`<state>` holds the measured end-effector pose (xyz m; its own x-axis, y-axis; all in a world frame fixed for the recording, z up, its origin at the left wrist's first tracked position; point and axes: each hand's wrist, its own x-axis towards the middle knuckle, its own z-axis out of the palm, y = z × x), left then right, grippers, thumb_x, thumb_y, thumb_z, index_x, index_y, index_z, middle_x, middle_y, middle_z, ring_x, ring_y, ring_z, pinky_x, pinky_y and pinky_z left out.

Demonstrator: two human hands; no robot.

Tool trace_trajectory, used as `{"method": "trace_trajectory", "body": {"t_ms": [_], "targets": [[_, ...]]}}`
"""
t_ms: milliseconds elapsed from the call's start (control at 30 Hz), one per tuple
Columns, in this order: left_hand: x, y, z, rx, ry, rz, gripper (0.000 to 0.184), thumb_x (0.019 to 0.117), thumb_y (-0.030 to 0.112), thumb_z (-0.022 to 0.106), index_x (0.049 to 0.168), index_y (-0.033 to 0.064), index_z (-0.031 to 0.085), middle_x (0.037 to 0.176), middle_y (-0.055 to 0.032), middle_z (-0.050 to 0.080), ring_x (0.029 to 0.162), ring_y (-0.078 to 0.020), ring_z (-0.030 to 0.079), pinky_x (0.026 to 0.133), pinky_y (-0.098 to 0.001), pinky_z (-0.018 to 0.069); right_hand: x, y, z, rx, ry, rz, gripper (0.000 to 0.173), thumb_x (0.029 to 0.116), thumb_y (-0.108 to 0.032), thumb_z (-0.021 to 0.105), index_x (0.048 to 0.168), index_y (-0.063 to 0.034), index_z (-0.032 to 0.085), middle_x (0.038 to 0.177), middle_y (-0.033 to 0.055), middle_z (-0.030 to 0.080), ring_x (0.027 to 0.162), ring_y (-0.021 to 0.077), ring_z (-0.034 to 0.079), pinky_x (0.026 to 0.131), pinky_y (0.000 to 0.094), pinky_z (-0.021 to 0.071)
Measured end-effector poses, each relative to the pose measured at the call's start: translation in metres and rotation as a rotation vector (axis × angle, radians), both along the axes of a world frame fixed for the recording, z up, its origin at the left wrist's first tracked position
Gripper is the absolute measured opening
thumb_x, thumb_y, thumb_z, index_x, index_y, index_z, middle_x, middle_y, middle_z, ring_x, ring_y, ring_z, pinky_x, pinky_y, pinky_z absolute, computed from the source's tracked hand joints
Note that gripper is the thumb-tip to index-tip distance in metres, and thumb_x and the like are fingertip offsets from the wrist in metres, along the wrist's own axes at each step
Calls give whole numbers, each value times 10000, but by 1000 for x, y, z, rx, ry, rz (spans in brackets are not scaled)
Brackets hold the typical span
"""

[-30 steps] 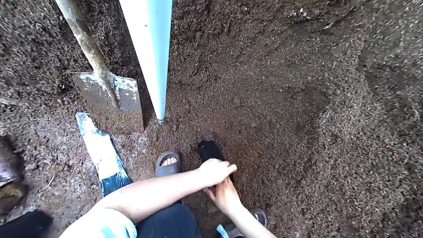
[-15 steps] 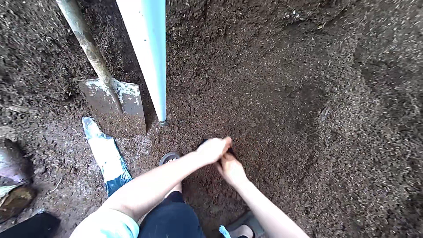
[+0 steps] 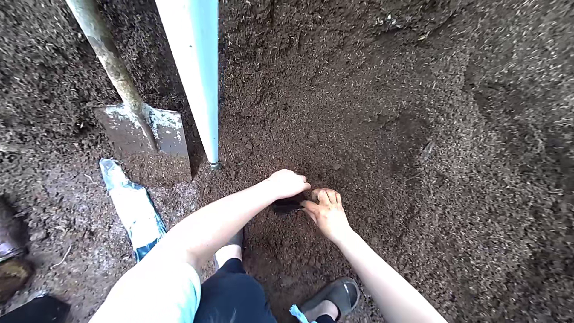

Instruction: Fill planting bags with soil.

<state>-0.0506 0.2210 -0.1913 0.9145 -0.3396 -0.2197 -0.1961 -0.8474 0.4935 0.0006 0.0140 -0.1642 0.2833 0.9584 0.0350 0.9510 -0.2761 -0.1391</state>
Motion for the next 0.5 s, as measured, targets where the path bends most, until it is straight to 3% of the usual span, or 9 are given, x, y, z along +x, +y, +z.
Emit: {"method": "trace_trajectory", "body": {"t_ms": [67, 133, 200, 233, 267, 333, 367, 400, 500], "targets": [[-11, -1, 5, -98, 15, 11, 320, 1102, 97, 394, 1319, 71, 627, 1201, -207, 672, 1059, -414, 686, 876, -589, 543, -9, -10, 15, 41, 65, -67, 183, 978, -310, 650, 1036, -211, 793, 1141, 169, 691, 1118, 390, 638, 973, 547, 499], [-22, -3, 6, -196, 31, 36, 294, 1092, 114, 443, 1305, 71, 641, 1169, -209, 677, 1056, -410, 682, 883, -581, 536, -34, -15, 32, 133, 195, -82, 174, 981, -267, 644, 1006, -156, 775, 1165, 130, 697, 1128, 309, 647, 994, 424, 525], [-32, -8, 1, -278, 49, 54, 277, 1078, 110, 459, 1270, 49, 649, 1133, -219, 687, 1063, -405, 683, 898, -570, 537, -69, -12, 44, 64, 416, -146, 206, 1002, -201, 606, 1026, -78, 770, 1252, 114, 694, 1211, 238, 639, 1055, 339, 511], [-35, -10, -1, -315, 63, 62, 277, 1077, 110, 458, 1264, 37, 649, 1129, -225, 690, 1072, -406, 682, 913, -569, 535, -83, -8, 47, -32, 518, -217, 259, 1022, -198, 569, 1102, -38, 758, 1333, 126, 669, 1275, 221, 616, 1094, 324, 485], [-39, -12, -2, -347, 77, 68, 283, 1079, 111, 450, 1265, 28, 647, 1123, -230, 690, 1075, -408, 680, 921, -569, 532, -93, -2, 47, -159, 606, -291, 345, 1042, -221, 538, 1255, -4, 701, 1450, 151, 594, 1364, 222, 557, 1144, 328, 441], [-49, -18, -5, -384, 60, 80, 270, 1078, 113, 450, 1231, 9, 646, 1077, -236, 695, 1041, -415, 689, 902, -573, 540, -97, 7, 39, -442, 700, -378, 658, 1060, -356, 519, 1572, 18, 347, 1664, 210, 273, 1540, 252, 309, 1242, 357, 301], [-54, -23, -6, -394, 52, 93, 262, 1080, 118, 451, 1220, 5, 641, 1054, -239, 694, 1021, -419, 693, 886, -575, 544, -96, 8, 29, -517, 684, -380, 795, 1043, -450, 537, 1602, 33, 243, 1677, 244, 200, 1561, 287, 250, 1252, 379, 276], [-59, -28, -4, -398, 69, 111, 266, 1087, 129, 443, 1229, 6, 631, 1058, -244, 690, 1021, -425, 691, 883, -578, 544, -97, 5, 16, -530, 637, -354, 860, 1019, -519, 549, 1586, 59, 262, 1657, 276, 231, 1554, 327, 258, 1250, 403, 279], [-67, -49, 9, -395, 197, 172, 317, 1120, 181, 397, 1322, 25, 585, 1167, -256, 666, 1100, -442, 668, 929, -594, 527, -101, -12, -19, -474, 494, -260, 849, 977, -612, 547, 1453, 89, 489, 1523, 297, 461, 1473, 398, 400, 1216, 463, 342]]}}
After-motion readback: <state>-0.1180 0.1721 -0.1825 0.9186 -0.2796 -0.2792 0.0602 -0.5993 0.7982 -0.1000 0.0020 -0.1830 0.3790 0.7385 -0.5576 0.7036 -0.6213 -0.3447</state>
